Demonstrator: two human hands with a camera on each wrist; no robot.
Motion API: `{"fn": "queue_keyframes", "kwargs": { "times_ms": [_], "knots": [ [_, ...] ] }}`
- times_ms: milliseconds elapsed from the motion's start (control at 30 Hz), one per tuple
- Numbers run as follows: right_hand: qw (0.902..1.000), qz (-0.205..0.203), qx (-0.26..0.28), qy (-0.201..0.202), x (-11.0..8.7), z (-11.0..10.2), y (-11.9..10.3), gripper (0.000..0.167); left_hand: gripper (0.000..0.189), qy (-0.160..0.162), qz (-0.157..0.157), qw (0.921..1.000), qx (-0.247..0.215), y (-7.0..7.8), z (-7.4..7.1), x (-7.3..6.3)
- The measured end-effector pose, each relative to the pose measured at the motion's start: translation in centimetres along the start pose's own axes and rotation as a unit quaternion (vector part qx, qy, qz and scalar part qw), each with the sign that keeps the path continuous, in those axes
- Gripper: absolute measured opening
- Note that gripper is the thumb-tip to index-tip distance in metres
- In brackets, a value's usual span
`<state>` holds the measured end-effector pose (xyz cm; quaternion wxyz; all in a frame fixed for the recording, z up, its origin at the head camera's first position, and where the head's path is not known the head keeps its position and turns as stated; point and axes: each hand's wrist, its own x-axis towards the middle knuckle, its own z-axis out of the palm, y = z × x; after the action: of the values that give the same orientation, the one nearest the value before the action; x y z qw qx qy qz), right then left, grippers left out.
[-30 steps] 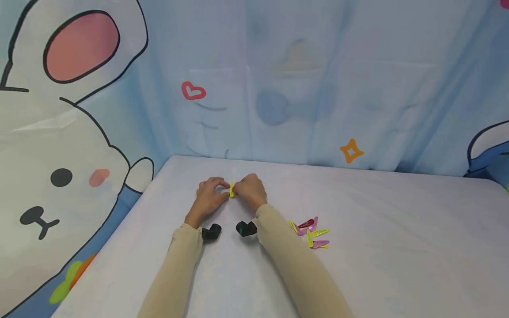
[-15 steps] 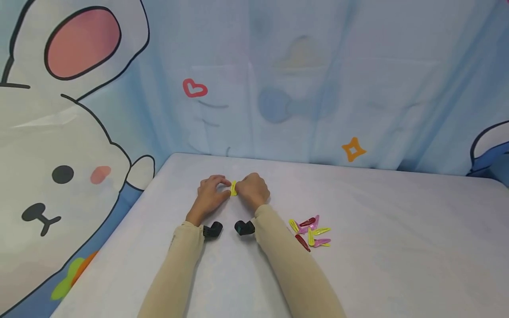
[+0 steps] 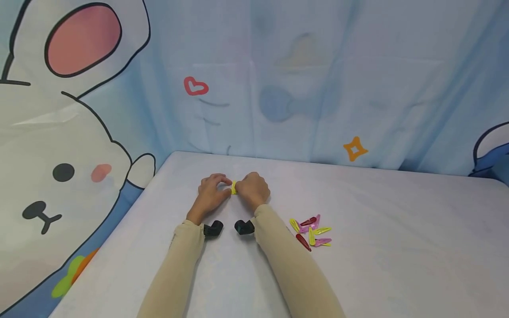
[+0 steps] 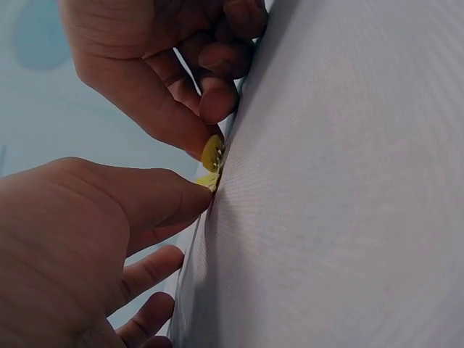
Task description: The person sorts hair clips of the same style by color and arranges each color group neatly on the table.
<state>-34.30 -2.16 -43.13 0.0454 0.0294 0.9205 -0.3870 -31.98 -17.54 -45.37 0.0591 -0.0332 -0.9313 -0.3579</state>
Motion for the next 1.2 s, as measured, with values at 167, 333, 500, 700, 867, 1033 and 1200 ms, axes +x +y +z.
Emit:
{"fn": "queue_keyframes", "kwargs": {
  "times_ms": [167, 333, 500, 700, 867, 1033, 1200],
  "knots": [
    [0.9997, -0.017, 0.019, -0.004, 0.1, -0.3, 0.5, 0.018, 0.023, 0.003, 0.003, 1.0, -0.002, 0.0, 0.0, 0.0],
    [0.9958, -0.051, 0.076, -0.002, 0.2, -1.4, 1.9, 0.02, 0.024, 0.004, 0.011, 0.9999, -0.011, 0.3, 0.4, 0.3],
    [0.9823, -0.064, 0.166, -0.058, 0.4, -2.9, 3.3, 0.022, 0.023, 0.007, 0.009, 0.9998, -0.015, 0.4, 0.6, 0.2],
    [0.9681, -0.081, 0.208, -0.115, -0.9, -6.4, 4.4, 0.033, 0.022, 0.01, -0.003, 0.9999, -0.013, 0.3, 0.2, -0.2],
    [0.9725, -0.143, 0.169, -0.073, -3.4, -9.9, 6.9, 0.031, 0.019, 0.009, 0.003, 0.9997, -0.024, 0.1, -0.3, -0.9],
    [0.9794, -0.175, 0.085, -0.055, -5.8, -13.1, 9.3, 0.026, 0.018, 0.005, 0.009, 0.9997, -0.022, 0.0, -0.4, -0.9],
    [0.9773, -0.195, -0.011, -0.081, -7.4, -15.0, 10.4, 0.016, 0.018, 0.001, 0.014, 0.9996, -0.024, 0.1, 0.0, -0.6]
  ]
}}
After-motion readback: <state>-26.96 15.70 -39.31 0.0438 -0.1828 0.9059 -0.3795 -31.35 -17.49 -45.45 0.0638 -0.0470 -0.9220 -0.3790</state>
